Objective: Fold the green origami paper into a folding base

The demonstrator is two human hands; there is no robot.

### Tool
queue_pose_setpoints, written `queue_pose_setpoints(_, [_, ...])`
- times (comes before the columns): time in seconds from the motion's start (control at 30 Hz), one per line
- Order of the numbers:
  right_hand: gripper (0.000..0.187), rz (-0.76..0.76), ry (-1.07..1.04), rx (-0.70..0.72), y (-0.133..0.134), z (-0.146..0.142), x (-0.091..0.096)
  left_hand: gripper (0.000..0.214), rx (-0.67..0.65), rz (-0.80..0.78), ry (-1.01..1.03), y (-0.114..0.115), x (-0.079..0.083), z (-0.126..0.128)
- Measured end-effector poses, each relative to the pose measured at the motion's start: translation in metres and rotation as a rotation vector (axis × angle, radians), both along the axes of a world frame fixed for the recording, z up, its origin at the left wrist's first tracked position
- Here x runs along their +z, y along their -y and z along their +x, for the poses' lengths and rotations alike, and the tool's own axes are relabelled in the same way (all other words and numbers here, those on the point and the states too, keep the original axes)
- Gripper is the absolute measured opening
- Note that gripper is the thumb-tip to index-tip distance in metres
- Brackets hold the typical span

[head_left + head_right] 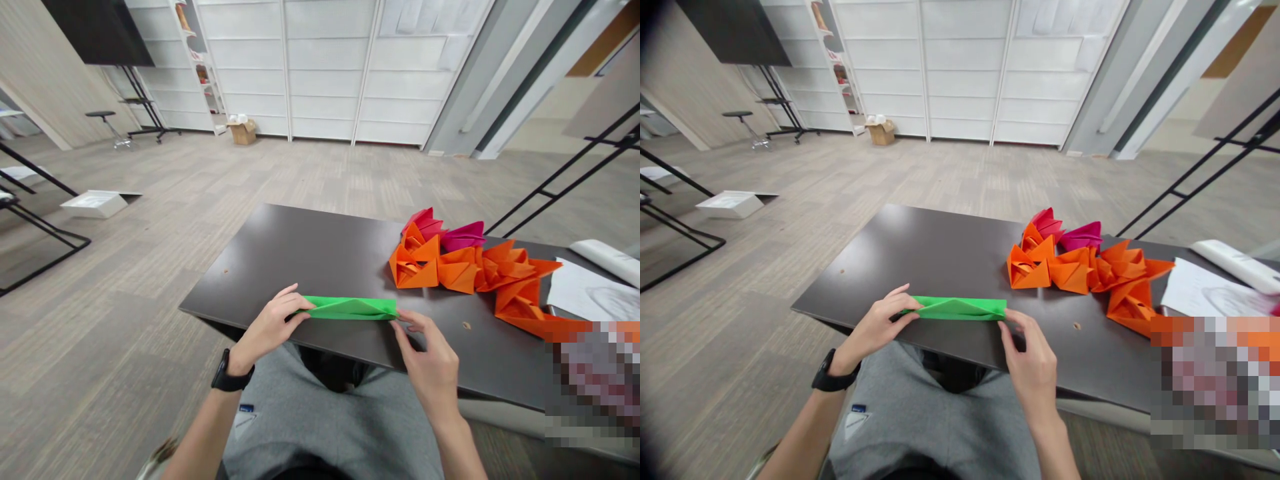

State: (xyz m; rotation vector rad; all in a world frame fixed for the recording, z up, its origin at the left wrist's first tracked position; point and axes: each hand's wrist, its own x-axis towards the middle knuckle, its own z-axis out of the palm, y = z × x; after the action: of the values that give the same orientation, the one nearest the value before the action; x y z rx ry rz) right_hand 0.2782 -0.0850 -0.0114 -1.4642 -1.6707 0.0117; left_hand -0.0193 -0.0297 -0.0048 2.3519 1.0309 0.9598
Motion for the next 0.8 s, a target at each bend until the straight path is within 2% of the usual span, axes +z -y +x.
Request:
queue_pose_setpoints(0.2, [0.026, -0.023, 0.066, 0.073, -0.0031, -0.0016, 0.0011, 0.012, -0.009, -0.010, 0.005, -0.0006, 0.0019, -0.0007])
queue_pose_setpoints(0.43, [0.031, -0.052, 0.093, 0.093, -0.0033, -0.0006, -0.0021, 0.013, 0.003, -0.020, 0.006, -0.0008, 0.0015, -0.0011])
queue_pose_setpoints(0.57, [0.020, -0.090, 0.043, 0.111, -0.0040, 0.0018, -0.0044, 0.014, 0.040, -0.038, 0.006, -0.0012, -0.0007, 0.0005])
queue_pose_setpoints(0.7, [0.010, -0.105, 0.018, 0.132, -0.0054, 0.0025, -0.0046, 0.021, 0.130, -0.013, 0.032, 0.0017, 0.0021, 0.0027])
queue_pose_setpoints(0.8, [0.012, -0.121, 0.006, 0.133, -0.0060, 0.0024, -0.0042, 0.036, 0.299, 0.067, 0.076, 0.0086, 0.0041, 0.0042])
